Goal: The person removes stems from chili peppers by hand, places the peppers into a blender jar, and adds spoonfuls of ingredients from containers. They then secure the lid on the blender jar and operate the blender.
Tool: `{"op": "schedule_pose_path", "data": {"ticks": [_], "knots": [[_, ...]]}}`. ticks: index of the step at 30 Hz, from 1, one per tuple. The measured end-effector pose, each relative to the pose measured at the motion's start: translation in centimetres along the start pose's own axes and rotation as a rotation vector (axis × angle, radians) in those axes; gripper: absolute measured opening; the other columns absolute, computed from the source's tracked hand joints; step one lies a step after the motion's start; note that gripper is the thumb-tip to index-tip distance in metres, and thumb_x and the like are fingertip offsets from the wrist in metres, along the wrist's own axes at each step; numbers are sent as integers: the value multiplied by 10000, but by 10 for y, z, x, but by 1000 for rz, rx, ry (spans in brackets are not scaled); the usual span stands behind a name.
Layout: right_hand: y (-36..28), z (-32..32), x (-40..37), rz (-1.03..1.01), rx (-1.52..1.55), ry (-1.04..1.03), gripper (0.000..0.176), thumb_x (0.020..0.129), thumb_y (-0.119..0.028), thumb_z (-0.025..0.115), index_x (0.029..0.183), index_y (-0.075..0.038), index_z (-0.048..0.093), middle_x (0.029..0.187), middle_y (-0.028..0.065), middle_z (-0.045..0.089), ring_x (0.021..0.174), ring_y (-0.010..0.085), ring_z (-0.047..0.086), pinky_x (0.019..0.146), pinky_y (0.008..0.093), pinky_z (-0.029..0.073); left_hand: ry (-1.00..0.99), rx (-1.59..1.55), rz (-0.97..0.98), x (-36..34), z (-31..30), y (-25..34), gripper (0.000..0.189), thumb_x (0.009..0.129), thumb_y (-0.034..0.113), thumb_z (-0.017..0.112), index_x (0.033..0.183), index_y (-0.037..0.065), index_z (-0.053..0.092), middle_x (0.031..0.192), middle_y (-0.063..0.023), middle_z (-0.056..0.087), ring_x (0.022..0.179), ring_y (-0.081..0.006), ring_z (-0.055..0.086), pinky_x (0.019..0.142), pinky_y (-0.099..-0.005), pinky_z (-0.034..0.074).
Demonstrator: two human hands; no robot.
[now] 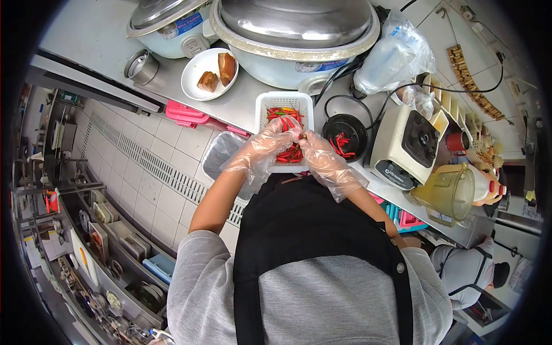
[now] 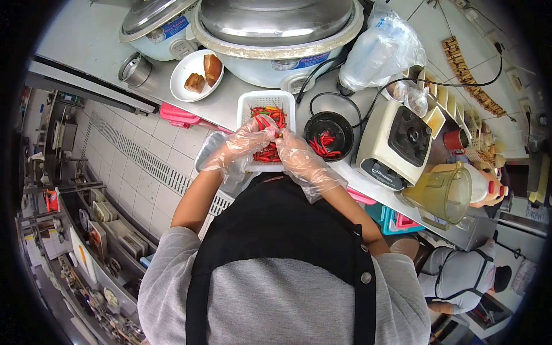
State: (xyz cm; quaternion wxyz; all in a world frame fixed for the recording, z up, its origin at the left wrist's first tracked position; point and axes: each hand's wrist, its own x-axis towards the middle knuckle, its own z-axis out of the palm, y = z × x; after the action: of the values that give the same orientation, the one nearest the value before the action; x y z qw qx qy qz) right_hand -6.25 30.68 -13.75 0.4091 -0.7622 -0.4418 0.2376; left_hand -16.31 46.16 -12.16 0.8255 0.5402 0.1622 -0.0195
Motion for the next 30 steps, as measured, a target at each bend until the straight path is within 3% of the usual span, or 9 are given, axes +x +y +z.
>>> {"op": "schedule_pose_path", "data": {"ticks": [5, 9, 12, 13, 15, 19, 25, 29, 30], "knots": [[-17, -28, -10, 32, 105, -133, 214, 886, -174, 466, 979, 13, 510, 915, 274, 560, 885, 438, 536, 760, 470, 433, -12, -142, 77, 12, 12, -20, 108, 876, 186, 617, 899, 126, 530, 753, 35, 552, 609, -22, 453, 515, -166, 344], [2, -28, -21, -70, -124, 29, 161, 886, -126, 446, 960, -2, 518, 848, 179, 583, 790, 346, 564, 741, 386, 454, -22, -216, 78, 21, 34, -32, 126, 867, 146, 626, 895, 121, 505, 794, -4, 586, 600, -41, 474, 498, -169, 354], [14, -33, -32, 167, 527, 180, 138, 922, -184, 487, 917, -49, 511, 723, -9, 494, 625, 109, 476, 575, 260, 427, -102, -370, 140, 26, 59, -28, 146, 860, 153, 634, 897, 116, 498, 818, -25, 581, 644, -50, 491, 530, -169, 365], [27, -40, -37, 168, 525, 176, 138, 922, -184, 487, 917, -49, 511, 723, -9, 494, 625, 109, 476, 575, 260, 427, -123, -532, 115, 26, 65, -26, 148, 859, 158, 635, 895, 118, 498, 818, -28, 577, 652, -51, 493, 539, -170, 366], [21, -54, -38, 213, 1332, 181, 106, 913, -178, 513, 889, -79, 484, 631, -23, 403, 512, 98, 399, 459, 258, 357, -155, -549, 20, 31, 67, -21, 150, 859, 167, 635, 891, 115, 498, 795, -25, 566, 633, -57, 483, 538, -177, 363], [25, -93, -42, 131, 1253, 530, 141, 931, -225, 469, 883, -93, 456, 560, -31, 318, 441, 92, 304, 411, 244, 260, -114, -384, -34, 65, 87, -42, 143, 877, 187, 613, 866, 114, 490, 717, 1, 532, 601, -50, 470, 525, -181, 369], [4, -109, -38, 86, 1131, 570, 177, 936, -265, 455, 874, -100, 450, 544, -16, 320, 428, 99, 282, 412, 266, 230, -55, 123, 160, 93, 117, -45, 155, 888, 202, 577, 852, 90, 477, 671, 29, 474, 543, -44, 417, 480, -214, 374], [8, -103, -35, 45, 1126, 460, 193, 921, -285, 489, 872, -101, 463, 569, -22, 333, 443, 94, 286, 422, 248, 228, 43, 380, 332, 98, 119, -40, 165, 807, 199, 619, 857, 55, 557, 687, -58, 555, 601, -152, 548, 549, -306, 440], [13, -100, -31, 6, 1092, 435, 184, 928, -270, 484, 877, -94, 459, 570, -18, 338, 439, 95, 291, 416, 251, 234, 89, 775, 456, 98, 121, -36, 197, 782, 211, 636, 878, 52, 573, 736, -94, 578, 673, -211, 580, 615, -347, 456]]}}
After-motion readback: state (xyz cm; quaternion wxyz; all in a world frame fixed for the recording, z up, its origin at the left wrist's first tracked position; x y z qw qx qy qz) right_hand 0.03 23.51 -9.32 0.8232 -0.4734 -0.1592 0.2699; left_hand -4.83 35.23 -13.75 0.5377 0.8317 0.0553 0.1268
